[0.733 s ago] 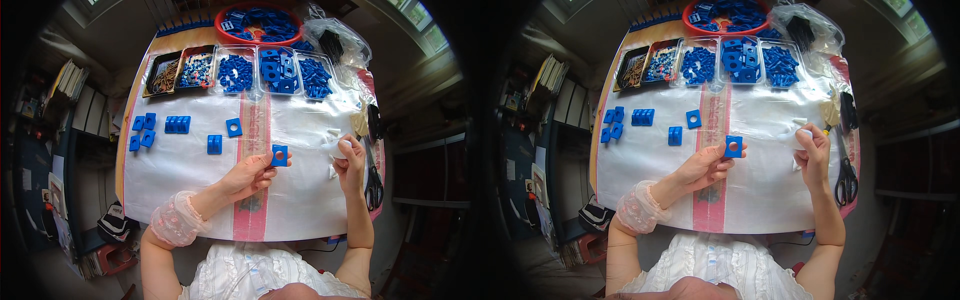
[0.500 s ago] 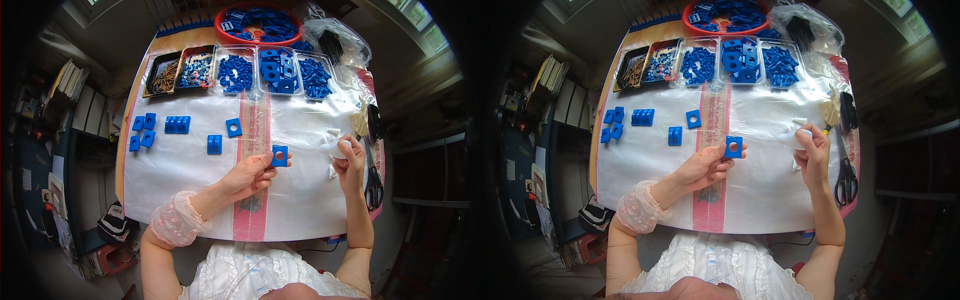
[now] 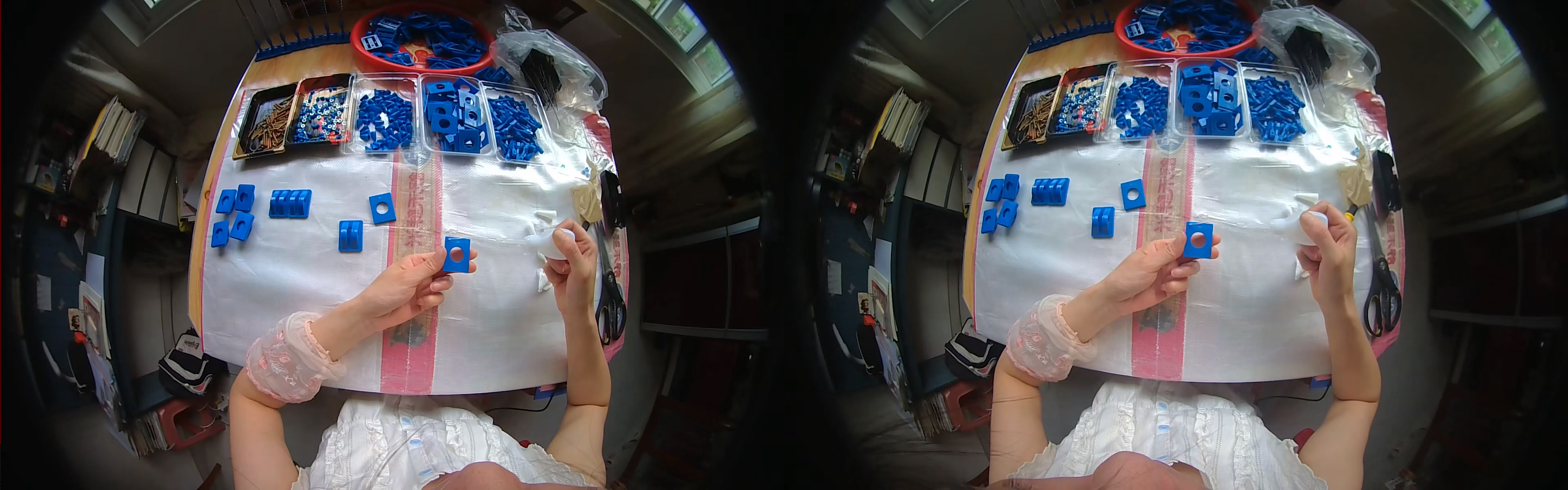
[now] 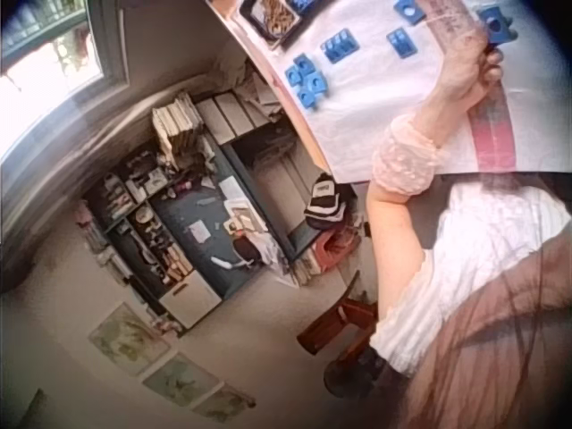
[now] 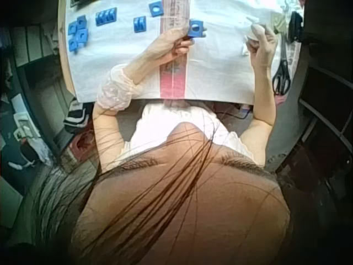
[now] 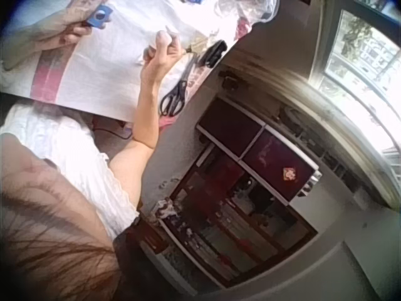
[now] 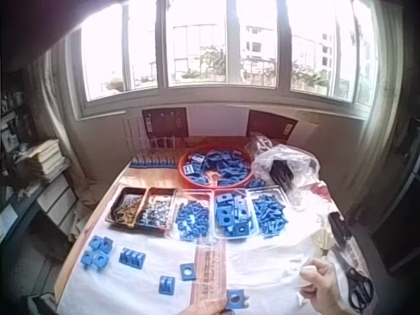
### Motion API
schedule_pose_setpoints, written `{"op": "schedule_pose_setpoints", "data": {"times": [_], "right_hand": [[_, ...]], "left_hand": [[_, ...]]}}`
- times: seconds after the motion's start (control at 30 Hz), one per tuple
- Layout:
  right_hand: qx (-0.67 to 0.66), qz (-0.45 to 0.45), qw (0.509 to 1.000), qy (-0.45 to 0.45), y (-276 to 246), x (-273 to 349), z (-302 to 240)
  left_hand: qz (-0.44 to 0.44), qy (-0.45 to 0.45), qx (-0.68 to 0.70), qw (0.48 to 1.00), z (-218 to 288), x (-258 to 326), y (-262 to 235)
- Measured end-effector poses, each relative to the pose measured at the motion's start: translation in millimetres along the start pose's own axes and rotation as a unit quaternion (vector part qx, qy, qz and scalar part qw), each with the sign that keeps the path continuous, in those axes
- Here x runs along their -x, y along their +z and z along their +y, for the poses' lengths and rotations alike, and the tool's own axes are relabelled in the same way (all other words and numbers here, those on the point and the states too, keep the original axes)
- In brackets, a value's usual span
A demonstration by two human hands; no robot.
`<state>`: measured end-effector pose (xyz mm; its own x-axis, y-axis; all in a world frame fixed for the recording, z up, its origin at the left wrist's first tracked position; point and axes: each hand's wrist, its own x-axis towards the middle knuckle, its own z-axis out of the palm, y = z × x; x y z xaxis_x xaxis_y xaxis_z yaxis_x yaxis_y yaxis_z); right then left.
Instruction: The user is assembling blue plastic blocks using a liquid adhesive from a small bottle.
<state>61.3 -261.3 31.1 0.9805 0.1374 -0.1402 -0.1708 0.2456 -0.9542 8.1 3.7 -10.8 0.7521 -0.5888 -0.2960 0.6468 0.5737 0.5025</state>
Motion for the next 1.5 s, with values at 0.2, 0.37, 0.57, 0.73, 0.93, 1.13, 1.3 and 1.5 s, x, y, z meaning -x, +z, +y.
{"op": "schedule_pose_setpoints", "data": {"times": [0.2, 0.37, 0.57, 0.73, 0.93, 1.13, 1.3, 1.5], "right_hand": [[-0.001, -0.001, 1.000, 0.001, 0.5, 0.2, 0.0], [-0.001, 0.001, 1.000, 0.000, 1.9, 0.5, -1.1], [-0.002, 0.001, 1.000, 0.002, 0.7, -0.1, -0.1], [-0.002, -0.001, 1.000, 0.002, 0.8, -0.4, -0.1], [0.002, -0.002, 1.000, 0.003, 0.9, 0.0, -0.2], [-0.003, 0.000, 1.000, 0.004, 0.9, 0.0, 0.4], [-0.013, 0.005, 1.000, 0.006, 0.9, -0.3, -0.5], [-0.032, 0.007, 0.999, 0.010, -2.9, -2.8, -0.8]], "left_hand": [[-0.002, 0.001, -0.001, 1.000, -0.1, -0.2, -0.6], [-0.003, 0.001, 0.000, 1.000, -0.2, -0.3, -0.6], [-0.002, 0.000, -0.003, 1.000, 0.3, 0.0, -0.3], [-0.006, 0.000, 0.001, 1.000, 0.1, -0.3, -0.1], [-0.005, 0.001, -0.003, 1.000, 0.3, -0.3, -0.1], [0.000, 0.000, -0.006, 1.000, 0.8, 0.1, 0.6], [0.002, 0.002, 0.004, 1.000, -0.1, -0.1, -0.3], [0.010, 0.006, 0.028, 1.000, 0.4, 0.2, -0.6]]}}
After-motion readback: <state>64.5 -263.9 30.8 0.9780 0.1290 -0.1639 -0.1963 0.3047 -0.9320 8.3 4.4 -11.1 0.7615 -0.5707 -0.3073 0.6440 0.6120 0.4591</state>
